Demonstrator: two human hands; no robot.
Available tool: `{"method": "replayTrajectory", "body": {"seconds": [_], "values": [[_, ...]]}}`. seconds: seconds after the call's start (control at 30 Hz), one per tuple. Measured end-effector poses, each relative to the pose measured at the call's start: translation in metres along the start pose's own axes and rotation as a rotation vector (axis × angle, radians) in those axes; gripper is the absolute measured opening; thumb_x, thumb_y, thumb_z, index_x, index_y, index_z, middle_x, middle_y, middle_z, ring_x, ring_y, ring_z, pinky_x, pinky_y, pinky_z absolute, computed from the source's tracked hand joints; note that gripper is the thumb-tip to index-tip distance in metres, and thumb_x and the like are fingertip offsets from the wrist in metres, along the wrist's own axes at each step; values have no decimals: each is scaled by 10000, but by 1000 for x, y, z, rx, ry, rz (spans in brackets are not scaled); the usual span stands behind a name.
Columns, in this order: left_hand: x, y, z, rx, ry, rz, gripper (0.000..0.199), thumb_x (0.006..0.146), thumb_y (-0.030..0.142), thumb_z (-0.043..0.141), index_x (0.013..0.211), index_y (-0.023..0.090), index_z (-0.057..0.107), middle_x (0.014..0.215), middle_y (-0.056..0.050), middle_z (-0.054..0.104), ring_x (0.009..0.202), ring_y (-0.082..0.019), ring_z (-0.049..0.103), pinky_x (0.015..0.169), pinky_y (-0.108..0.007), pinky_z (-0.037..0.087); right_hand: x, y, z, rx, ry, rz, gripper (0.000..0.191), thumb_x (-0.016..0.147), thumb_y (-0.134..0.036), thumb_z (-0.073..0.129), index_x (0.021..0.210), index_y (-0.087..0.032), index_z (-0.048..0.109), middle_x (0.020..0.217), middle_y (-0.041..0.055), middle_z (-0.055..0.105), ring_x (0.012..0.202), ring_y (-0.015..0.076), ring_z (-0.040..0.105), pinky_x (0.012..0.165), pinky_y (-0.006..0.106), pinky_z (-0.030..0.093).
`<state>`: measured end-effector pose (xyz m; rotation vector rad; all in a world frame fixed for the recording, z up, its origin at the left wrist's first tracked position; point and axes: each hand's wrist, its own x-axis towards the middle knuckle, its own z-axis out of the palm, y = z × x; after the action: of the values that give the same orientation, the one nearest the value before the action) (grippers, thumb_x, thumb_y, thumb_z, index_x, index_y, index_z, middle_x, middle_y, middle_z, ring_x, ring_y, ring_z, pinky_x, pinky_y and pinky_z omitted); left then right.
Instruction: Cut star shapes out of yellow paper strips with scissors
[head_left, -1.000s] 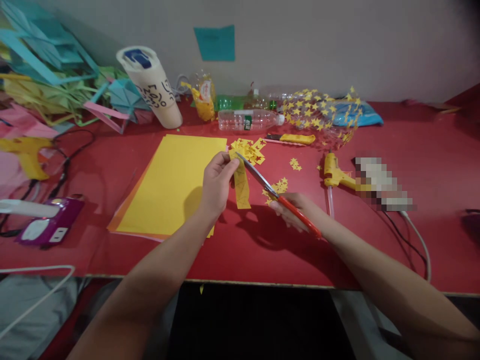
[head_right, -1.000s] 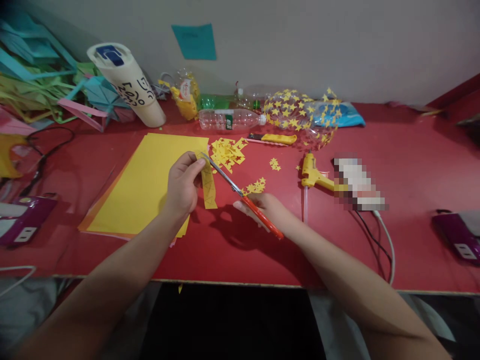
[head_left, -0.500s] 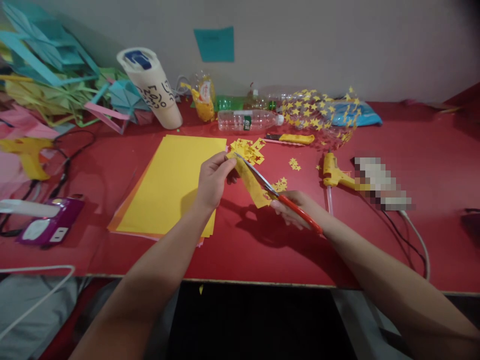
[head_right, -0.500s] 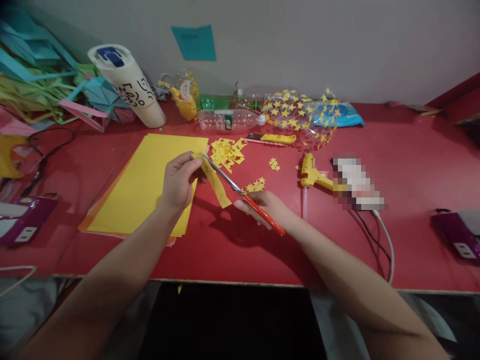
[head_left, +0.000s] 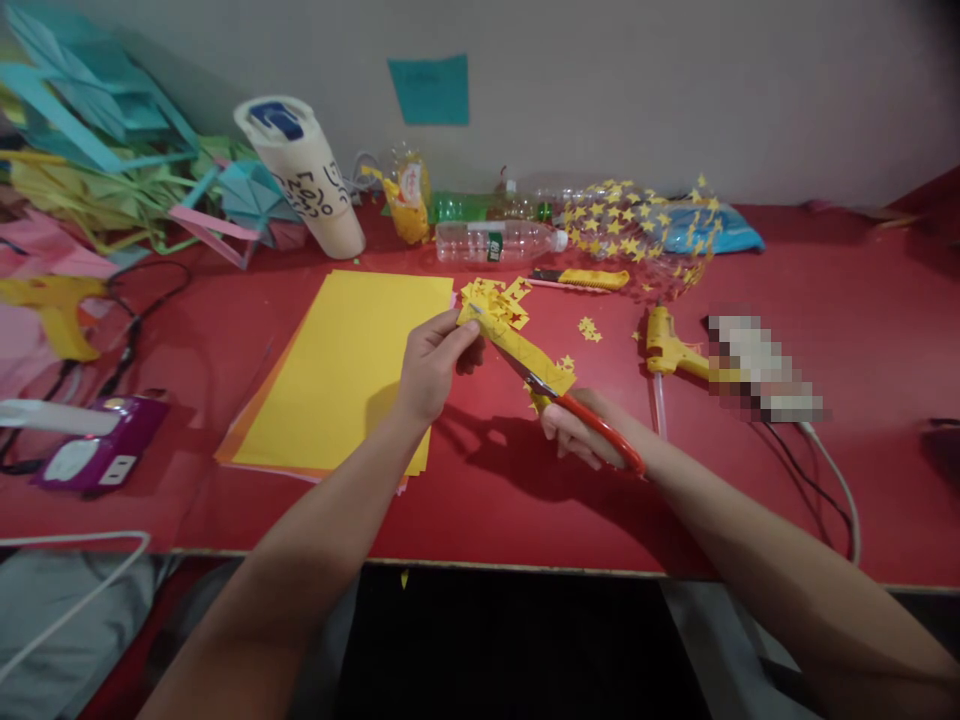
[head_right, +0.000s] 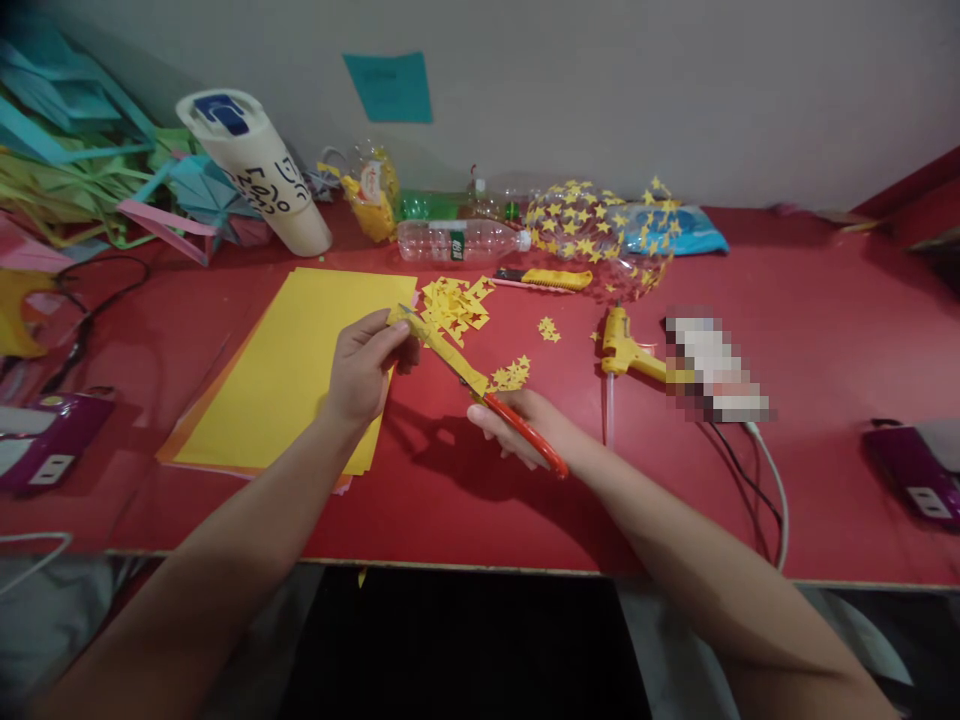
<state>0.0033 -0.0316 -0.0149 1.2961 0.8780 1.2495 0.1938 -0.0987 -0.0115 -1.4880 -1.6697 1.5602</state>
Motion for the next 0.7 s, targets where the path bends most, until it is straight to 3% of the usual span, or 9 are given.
{"method": "replayTrajectory", "body": {"seconds": [0.37, 0.53, 0.7], "values": [[1, -1, 1, -19, -3, -2, 207, 747, 267, 548, 567, 166, 544, 466, 37, 514, 416, -40, 442, 397, -170, 340, -2, -2, 5, 23, 7, 27, 495, 743, -670, 486, 589, -200, 452, 298, -101, 343, 255, 54, 375, 353, 203, 375], [0, -2, 0, -7, -10, -4, 212, 757, 282, 543, 579, 168, 548, 476, 32, 522, 422, -44, 447, 404, -173, 349, -2, -7, 9, 27, 35, 71, 493, 714, -667, 514, 559, -209, 420, 278, -102, 319, 244, 57, 366, 300, 186, 329], [0, -2, 0, -6, -9, -6, 211, 756, 283, 541, 577, 171, 548, 475, 33, 525, 421, -44, 448, 407, -172, 353, -2, -9, 10, 9, 61, 124, 457, 711, -620, 548, 567, -200, 438, 323, -75, 406, 239, 53, 365, 253, 171, 285]]}}
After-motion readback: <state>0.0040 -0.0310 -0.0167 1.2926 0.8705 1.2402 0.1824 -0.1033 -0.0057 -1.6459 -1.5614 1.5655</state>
